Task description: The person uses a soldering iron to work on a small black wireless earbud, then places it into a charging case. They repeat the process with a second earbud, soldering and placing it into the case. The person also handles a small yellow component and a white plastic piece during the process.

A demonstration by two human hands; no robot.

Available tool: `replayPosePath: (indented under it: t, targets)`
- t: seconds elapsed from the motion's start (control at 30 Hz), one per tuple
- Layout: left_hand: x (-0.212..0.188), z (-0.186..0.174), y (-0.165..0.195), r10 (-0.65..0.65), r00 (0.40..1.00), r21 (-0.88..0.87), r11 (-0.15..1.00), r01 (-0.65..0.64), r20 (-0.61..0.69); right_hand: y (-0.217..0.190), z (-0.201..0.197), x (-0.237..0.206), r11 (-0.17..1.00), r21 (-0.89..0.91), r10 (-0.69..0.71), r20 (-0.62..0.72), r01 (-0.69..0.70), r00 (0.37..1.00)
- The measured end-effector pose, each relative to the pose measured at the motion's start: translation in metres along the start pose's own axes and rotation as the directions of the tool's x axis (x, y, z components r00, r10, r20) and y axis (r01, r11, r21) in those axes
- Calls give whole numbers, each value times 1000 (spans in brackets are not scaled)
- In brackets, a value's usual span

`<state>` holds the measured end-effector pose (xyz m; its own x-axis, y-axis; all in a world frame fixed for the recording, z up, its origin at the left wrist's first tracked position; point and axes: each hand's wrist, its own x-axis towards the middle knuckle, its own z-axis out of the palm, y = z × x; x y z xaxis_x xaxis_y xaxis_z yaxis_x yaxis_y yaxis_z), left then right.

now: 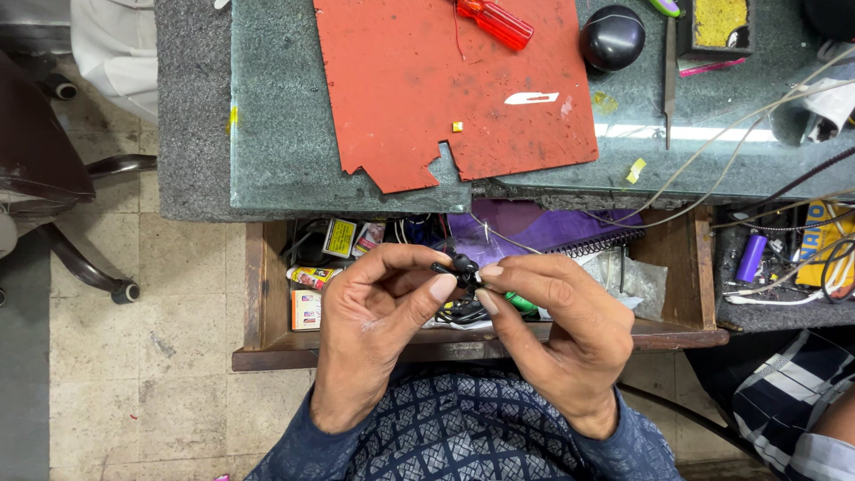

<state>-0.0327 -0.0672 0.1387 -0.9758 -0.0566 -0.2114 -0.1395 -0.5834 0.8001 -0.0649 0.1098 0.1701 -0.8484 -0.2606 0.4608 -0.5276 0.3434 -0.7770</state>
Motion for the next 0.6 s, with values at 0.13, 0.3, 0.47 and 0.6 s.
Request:
replayPosePath:
  t: [0.13,0.3,0.47,0.6]
  targets:
    - [-1,-1,1,19,1000,75,997,-19,-3,0,0,1,1000,10,-1,-4,1,1000]
    - [-1,-1,1,10,1000,82,997,-10,2,2,2,0,1000,-2,-7,-5,7,1000]
    - [-1,-1,0,6,1000,50,999,-6,5,8,1,-4,992,112,59,22,-61,998]
    - [0,-2,0,0,1000,17,1000,-1,4,14,3,-8,954,254,152,35,-156,988]
